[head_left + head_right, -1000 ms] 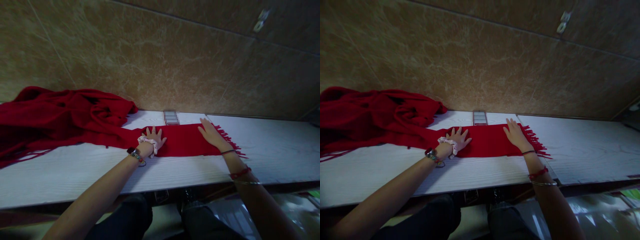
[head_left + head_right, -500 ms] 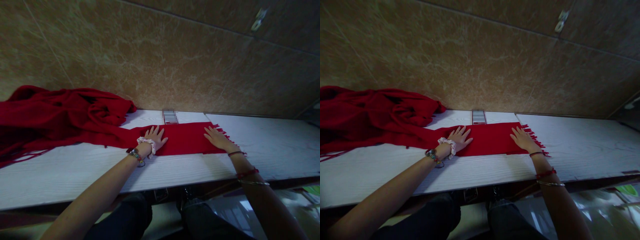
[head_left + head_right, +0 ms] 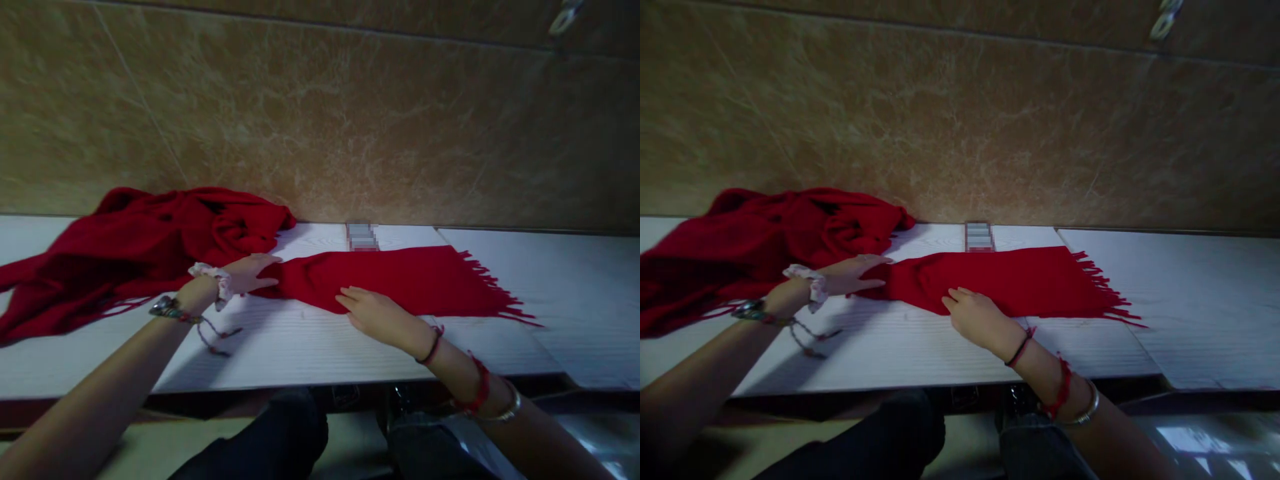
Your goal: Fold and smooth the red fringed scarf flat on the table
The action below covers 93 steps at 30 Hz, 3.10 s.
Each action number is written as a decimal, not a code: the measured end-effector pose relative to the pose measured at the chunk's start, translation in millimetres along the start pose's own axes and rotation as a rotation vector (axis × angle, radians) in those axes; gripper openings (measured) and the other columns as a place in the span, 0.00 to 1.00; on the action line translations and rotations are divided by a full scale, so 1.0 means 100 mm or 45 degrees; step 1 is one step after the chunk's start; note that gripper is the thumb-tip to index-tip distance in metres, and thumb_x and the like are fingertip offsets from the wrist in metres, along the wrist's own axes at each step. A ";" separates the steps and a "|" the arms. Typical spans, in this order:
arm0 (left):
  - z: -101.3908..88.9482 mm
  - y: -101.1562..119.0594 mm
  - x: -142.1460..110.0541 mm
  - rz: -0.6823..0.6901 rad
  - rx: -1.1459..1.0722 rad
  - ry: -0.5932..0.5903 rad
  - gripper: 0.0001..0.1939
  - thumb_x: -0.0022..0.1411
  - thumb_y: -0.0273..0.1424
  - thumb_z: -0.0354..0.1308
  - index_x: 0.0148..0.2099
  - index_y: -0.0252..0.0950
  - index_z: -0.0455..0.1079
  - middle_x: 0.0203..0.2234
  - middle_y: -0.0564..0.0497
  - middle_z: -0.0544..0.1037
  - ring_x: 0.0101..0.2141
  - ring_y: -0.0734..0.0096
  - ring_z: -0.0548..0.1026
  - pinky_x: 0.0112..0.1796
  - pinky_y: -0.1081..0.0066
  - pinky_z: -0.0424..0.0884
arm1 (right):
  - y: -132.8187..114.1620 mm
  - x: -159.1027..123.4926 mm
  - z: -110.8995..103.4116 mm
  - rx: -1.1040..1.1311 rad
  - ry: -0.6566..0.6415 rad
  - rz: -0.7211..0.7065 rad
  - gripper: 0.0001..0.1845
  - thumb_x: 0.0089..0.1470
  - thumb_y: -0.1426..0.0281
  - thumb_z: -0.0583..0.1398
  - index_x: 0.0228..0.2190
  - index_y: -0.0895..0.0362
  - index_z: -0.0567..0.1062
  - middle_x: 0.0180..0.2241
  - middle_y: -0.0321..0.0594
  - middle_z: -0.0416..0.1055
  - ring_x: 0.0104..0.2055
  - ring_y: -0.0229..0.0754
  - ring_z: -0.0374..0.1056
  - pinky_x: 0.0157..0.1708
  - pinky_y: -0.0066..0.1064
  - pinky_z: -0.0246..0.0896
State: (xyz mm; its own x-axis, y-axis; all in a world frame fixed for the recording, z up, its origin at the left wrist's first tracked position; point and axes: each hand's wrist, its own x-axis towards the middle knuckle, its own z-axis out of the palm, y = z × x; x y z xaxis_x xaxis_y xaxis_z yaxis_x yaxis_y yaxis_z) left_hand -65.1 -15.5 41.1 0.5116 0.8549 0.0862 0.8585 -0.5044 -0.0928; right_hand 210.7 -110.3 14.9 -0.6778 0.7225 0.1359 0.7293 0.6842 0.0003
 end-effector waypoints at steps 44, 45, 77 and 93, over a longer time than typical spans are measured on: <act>0.16 1.02 -0.03 0.223 -0.014 0.029 0.13 0.56 0.26 0.48 0.45 0.35 0.65 0.40 0.47 0.71 0.40 0.64 0.70 0.37 0.68 0.68 | 0.06 0.03 -0.05 0.075 0.198 -0.016 0.14 0.55 0.66 0.53 0.39 0.59 0.72 0.38 0.43 0.73 0.40 0.42 0.67 0.40 0.34 0.61; 0.16 0.98 -0.02 0.195 -0.044 0.029 0.14 0.55 0.24 0.48 0.45 0.35 0.65 0.41 0.47 0.71 0.41 0.65 0.70 0.38 0.69 0.67 | 0.08 0.00 -0.04 0.078 0.177 -0.031 0.14 0.54 0.67 0.53 0.40 0.59 0.72 0.39 0.43 0.72 0.41 0.42 0.67 0.41 0.34 0.61; 0.22 1.25 0.06 -0.048 0.136 0.328 0.12 0.54 0.22 0.48 0.42 0.31 0.66 0.29 0.45 0.75 0.35 0.61 0.73 0.34 0.65 0.63 | 0.29 -0.13 0.06 0.021 0.171 0.106 0.09 0.52 0.77 0.53 0.33 0.60 0.73 0.33 0.43 0.71 0.37 0.40 0.64 0.39 0.30 0.59; 0.26 1.18 0.14 -0.035 0.055 0.547 0.11 0.56 0.23 0.47 0.40 0.34 0.67 0.33 0.47 0.74 0.35 0.65 0.71 0.37 0.66 0.62 | 0.37 0.07 0.01 0.150 0.158 0.184 0.09 0.51 0.71 0.56 0.34 0.62 0.74 0.35 0.45 0.73 0.37 0.41 0.67 0.39 0.30 0.59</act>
State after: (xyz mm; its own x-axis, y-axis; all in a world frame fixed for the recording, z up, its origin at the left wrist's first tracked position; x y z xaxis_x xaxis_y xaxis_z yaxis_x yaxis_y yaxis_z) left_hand 42.6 -59.4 5.4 0.4650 0.7352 0.4933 0.8744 -0.4687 -0.1257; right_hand 232.5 -80.0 15.1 -0.5451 0.8011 0.2471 0.7972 0.5865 -0.1430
